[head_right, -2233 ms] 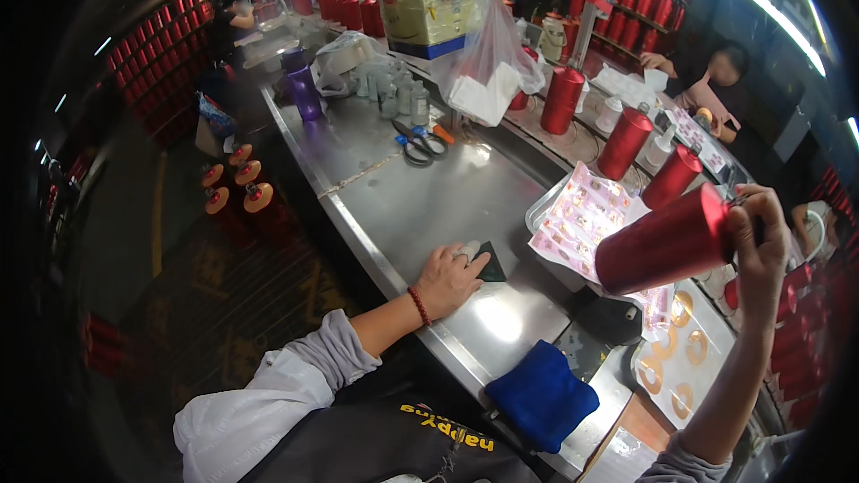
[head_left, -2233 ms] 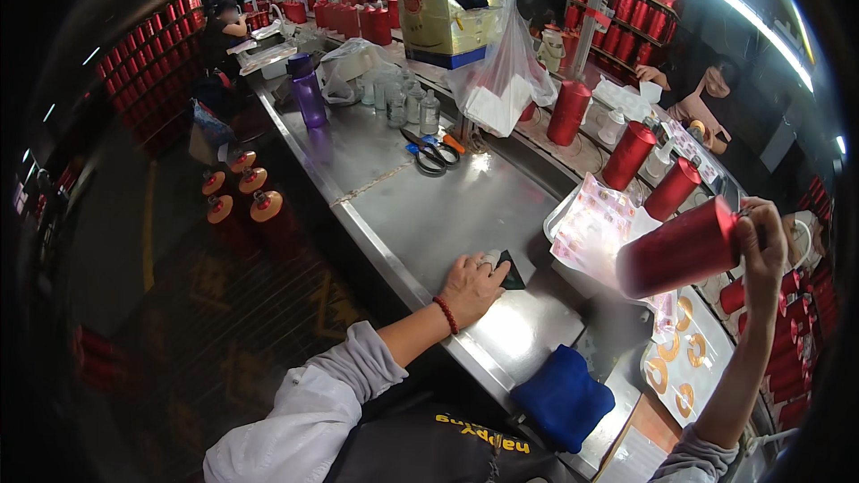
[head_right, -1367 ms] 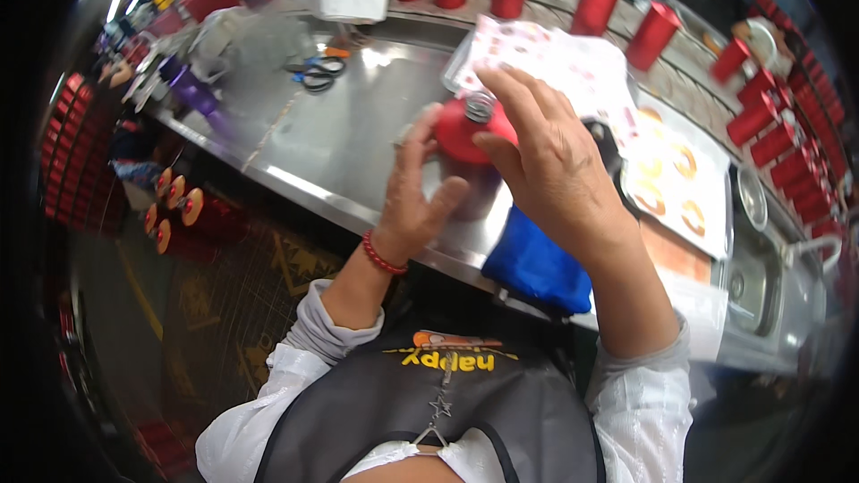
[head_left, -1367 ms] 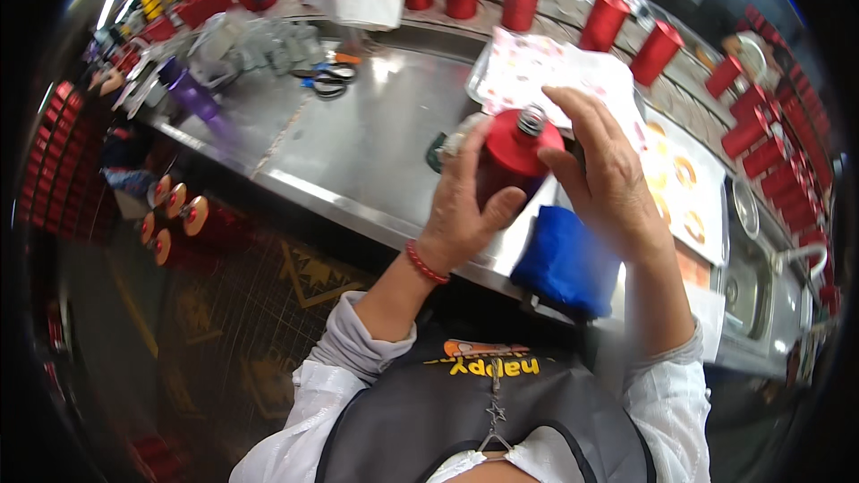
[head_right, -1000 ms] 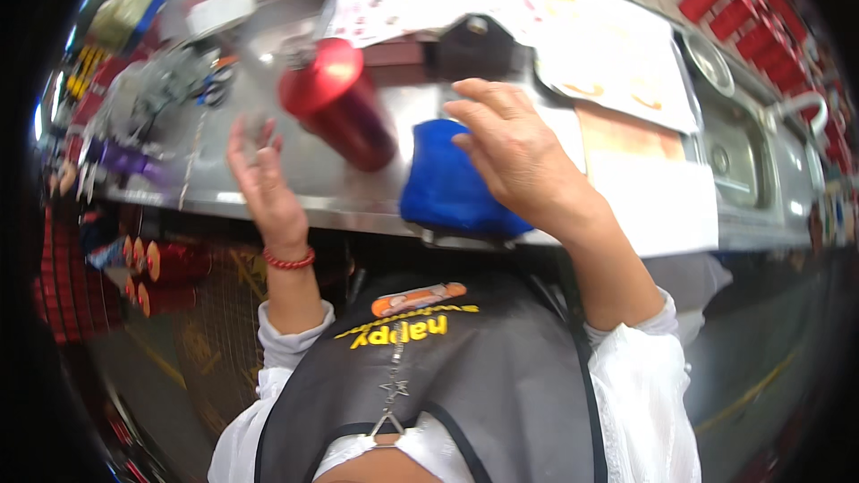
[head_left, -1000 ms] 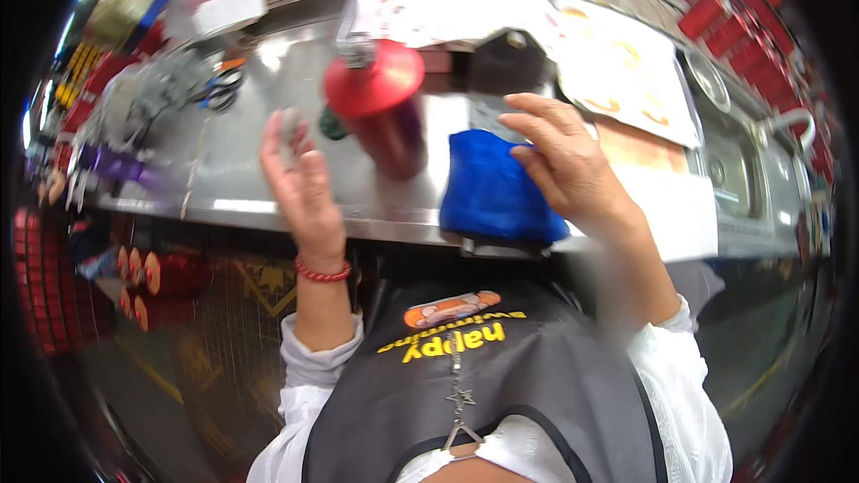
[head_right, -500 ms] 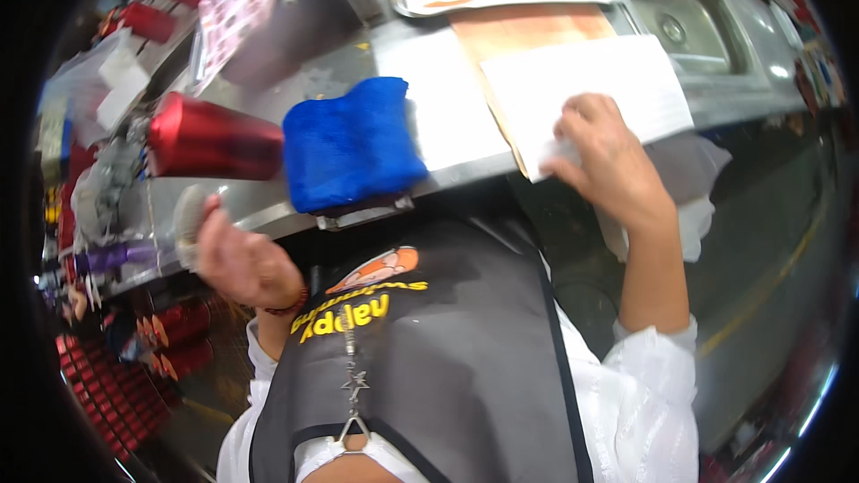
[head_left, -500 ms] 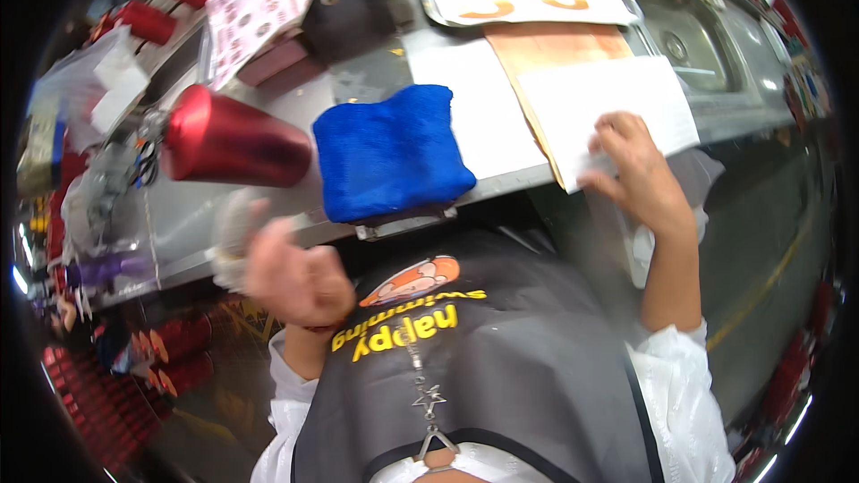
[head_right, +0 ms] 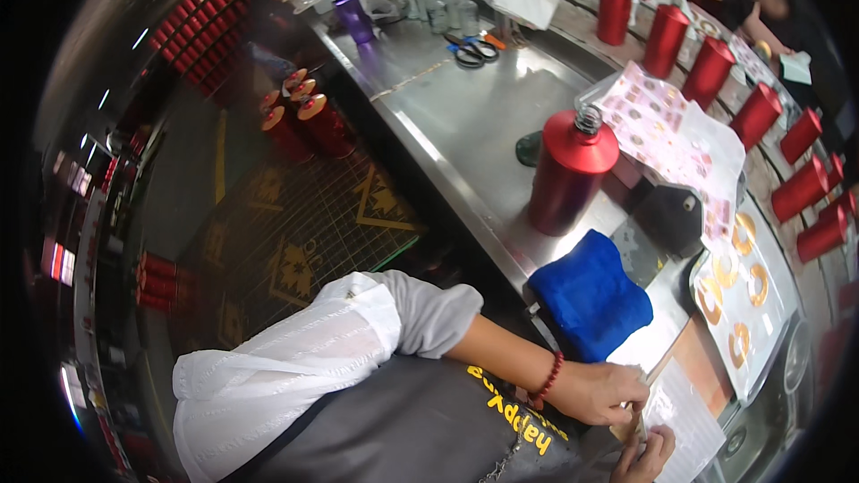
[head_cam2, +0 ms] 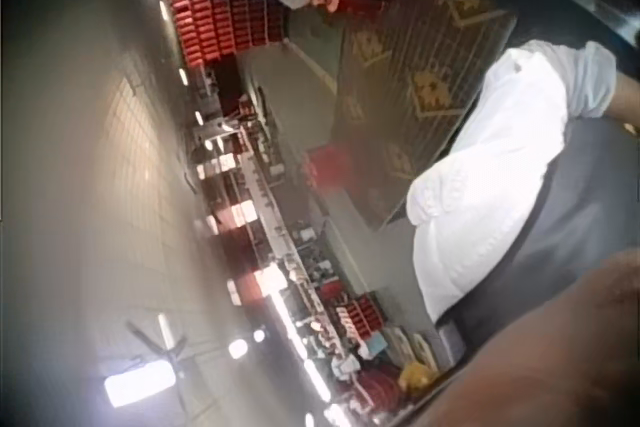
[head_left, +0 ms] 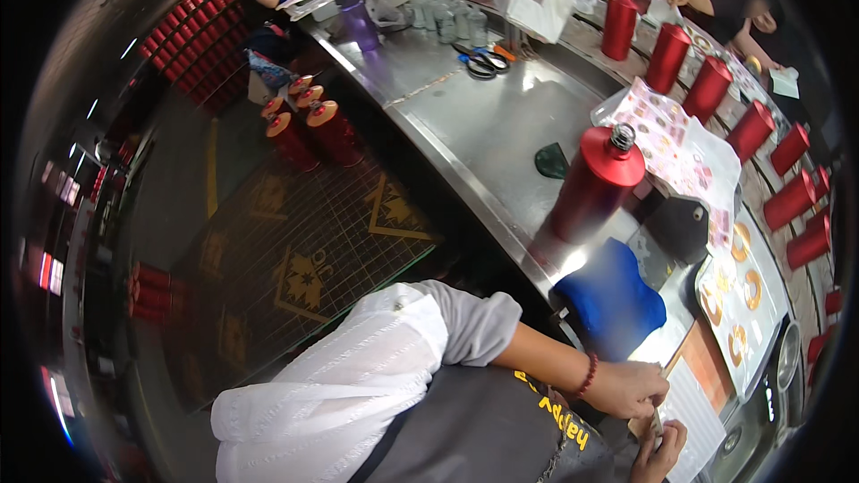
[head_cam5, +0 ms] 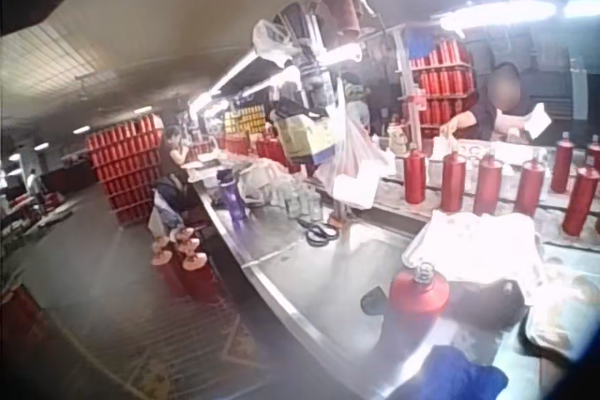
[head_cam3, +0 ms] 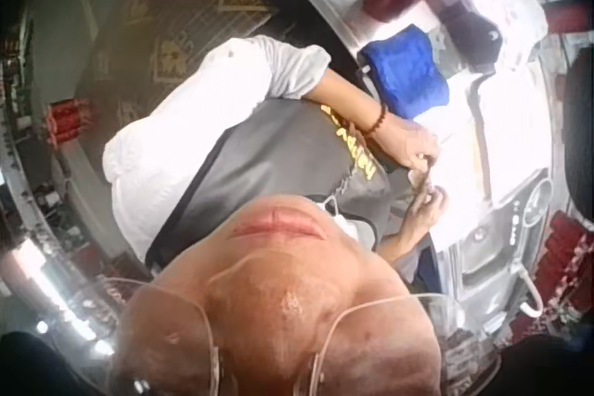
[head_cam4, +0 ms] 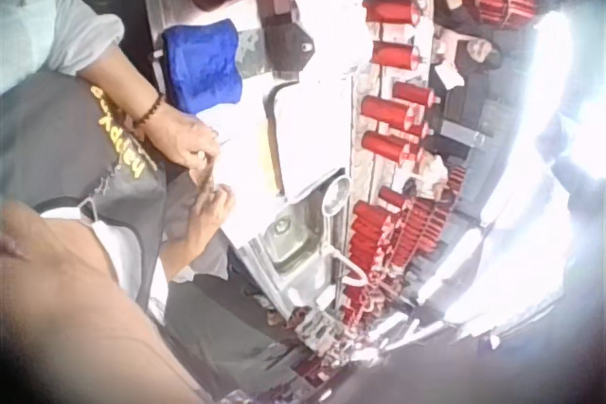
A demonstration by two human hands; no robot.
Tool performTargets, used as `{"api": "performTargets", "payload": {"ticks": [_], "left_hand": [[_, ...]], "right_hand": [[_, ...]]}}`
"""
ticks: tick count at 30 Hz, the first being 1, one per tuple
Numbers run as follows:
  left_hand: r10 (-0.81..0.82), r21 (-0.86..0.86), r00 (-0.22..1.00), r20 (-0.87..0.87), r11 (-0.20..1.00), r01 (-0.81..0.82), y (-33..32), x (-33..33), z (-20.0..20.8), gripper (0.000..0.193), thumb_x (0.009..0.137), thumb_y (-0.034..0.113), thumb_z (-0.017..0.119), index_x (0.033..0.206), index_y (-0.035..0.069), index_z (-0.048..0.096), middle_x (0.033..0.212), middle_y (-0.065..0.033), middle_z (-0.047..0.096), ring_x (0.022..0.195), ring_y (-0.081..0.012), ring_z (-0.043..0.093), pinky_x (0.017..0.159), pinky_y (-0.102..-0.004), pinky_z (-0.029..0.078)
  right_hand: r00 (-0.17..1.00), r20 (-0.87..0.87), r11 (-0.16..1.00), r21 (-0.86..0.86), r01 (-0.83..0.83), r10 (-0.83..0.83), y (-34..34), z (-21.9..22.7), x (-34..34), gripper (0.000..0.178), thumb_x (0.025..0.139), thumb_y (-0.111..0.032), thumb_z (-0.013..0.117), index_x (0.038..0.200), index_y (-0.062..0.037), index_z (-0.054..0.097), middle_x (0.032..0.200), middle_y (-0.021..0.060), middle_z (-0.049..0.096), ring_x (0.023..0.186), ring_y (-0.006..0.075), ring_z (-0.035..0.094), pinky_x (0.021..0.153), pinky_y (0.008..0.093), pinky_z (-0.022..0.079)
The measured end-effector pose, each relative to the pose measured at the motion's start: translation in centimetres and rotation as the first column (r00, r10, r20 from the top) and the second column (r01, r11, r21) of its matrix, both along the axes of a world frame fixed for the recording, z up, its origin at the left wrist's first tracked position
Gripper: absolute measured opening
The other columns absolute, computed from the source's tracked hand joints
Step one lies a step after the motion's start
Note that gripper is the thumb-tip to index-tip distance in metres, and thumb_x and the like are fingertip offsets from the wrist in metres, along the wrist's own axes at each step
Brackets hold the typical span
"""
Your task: The person applies a red label to a cylindrical red container, smoothing it around the body. They then apply a gold circular sticker to the container's top opening and rub it with a green pad. The person repeats this process on a second container, handling each item one at a time.
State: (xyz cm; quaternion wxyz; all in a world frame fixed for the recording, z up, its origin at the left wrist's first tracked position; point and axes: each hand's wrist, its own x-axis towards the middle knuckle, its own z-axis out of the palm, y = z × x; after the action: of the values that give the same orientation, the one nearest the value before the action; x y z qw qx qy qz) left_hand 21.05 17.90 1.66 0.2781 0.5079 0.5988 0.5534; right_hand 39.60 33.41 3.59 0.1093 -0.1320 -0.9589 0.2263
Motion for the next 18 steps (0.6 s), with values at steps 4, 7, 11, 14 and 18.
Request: {"api": "performTargets", "payload": {"ticks": [4, 7, 11, 14, 18], "left_hand": [[-0.069, -0.299, 0.889, 0.453, 0.928, 0.224, 3.6, 0.7, -1.4, 0.03, 0.09, 0.021, 0.059, 0.102, -0.006, 0.058, 0.087, -0.0187, 0.066, 0.075, -0.0284, 0.07, 0.061, -0.0362, 0.056], [-0.014, -0.304, 0.695, 0.719, 0.893, 0.333, 5.8, 1.4, -2.9, 0.035, 0.093, 0.023, 0.057, 0.108, -0.009, 0.053, 0.083, -0.0166, 0.066, 0.062, -0.0243, 0.071, 0.047, -0.0317, 0.055], [0.058, -0.329, 0.674, 0.737, 0.901, 0.282, 6.4, 1.9, -3.7, 0.032, 0.095, 0.018, 0.055, 0.111, -0.009, 0.048, 0.081, -0.0181, 0.064, 0.059, -0.0239, 0.071, 0.043, -0.031, 0.054], [0.066, -0.322, 0.712, 0.699, 0.918, 0.231, 6.4, 2.1, -4.2, 0.028, 0.094, 0.014, 0.054, 0.109, -0.008, 0.047, 0.081, -0.02, 0.064, 0.057, -0.0249, 0.071, 0.042, -0.0315, 0.054], [0.04, -0.286, 0.764, 0.644, 0.939, 0.192, 6.4, 2.6, -4.3, 0.026, 0.094, 0.013, 0.054, 0.109, -0.007, 0.047, 0.078, -0.0203, 0.064, 0.057, -0.025, 0.071, 0.042, -0.0322, 0.054]], "right_hand": [[0.991, -0.102, 0.995, -0.067, 0.077, -0.083, 0.6, 0.3, -0.3, 0.02, 0.098, -0.017, 0.061, 0.1, 0.0036, 0.062, 0.096, 0.0206, 0.059, 0.08, 0.0319, 0.054, 0.069, 0.0394, 0.045], [0.994, -0.113, 0.999, -0.048, 0.01, -0.015, 1.6, -0.7, 0.2, 0.017, 0.097, -0.014, 0.063, 0.098, 0.0031, 0.062, 0.1, 0.019, 0.059, 0.077, 0.0282, 0.055, 0.065, 0.036, 0.045], [0.993, -0.075, 0.986, -0.136, -0.096, 0.087, 3.0, -2.8, 0.8, 0.007, 0.094, -0.005, 0.063, 0.098, 0.0002, 0.062, 0.106, 0.0173, 0.059, 0.079, 0.0256, 0.059, 0.061, 0.0304, 0.049], [0.995, 0.005, 0.921, -0.378, -0.092, 0.101, 3.5, -2.4, 1.1, 0.008, 0.095, -0.007, 0.061, 0.098, 0.0, 0.063, 0.106, 0.018, 0.06, 0.085, 0.0284, 0.06, 0.069, 0.0344, 0.05], [0.982, -0.054, 0.961, -0.201, -0.188, 0.181, 2.9, 0.4, -0.8, 0.016, 0.099, -0.013, 0.058, 0.098, 0.0016, 0.063, 0.104, 0.0196, 0.06, 0.095, 0.0341, 0.058, 0.086, 0.0425, 0.047]]}}
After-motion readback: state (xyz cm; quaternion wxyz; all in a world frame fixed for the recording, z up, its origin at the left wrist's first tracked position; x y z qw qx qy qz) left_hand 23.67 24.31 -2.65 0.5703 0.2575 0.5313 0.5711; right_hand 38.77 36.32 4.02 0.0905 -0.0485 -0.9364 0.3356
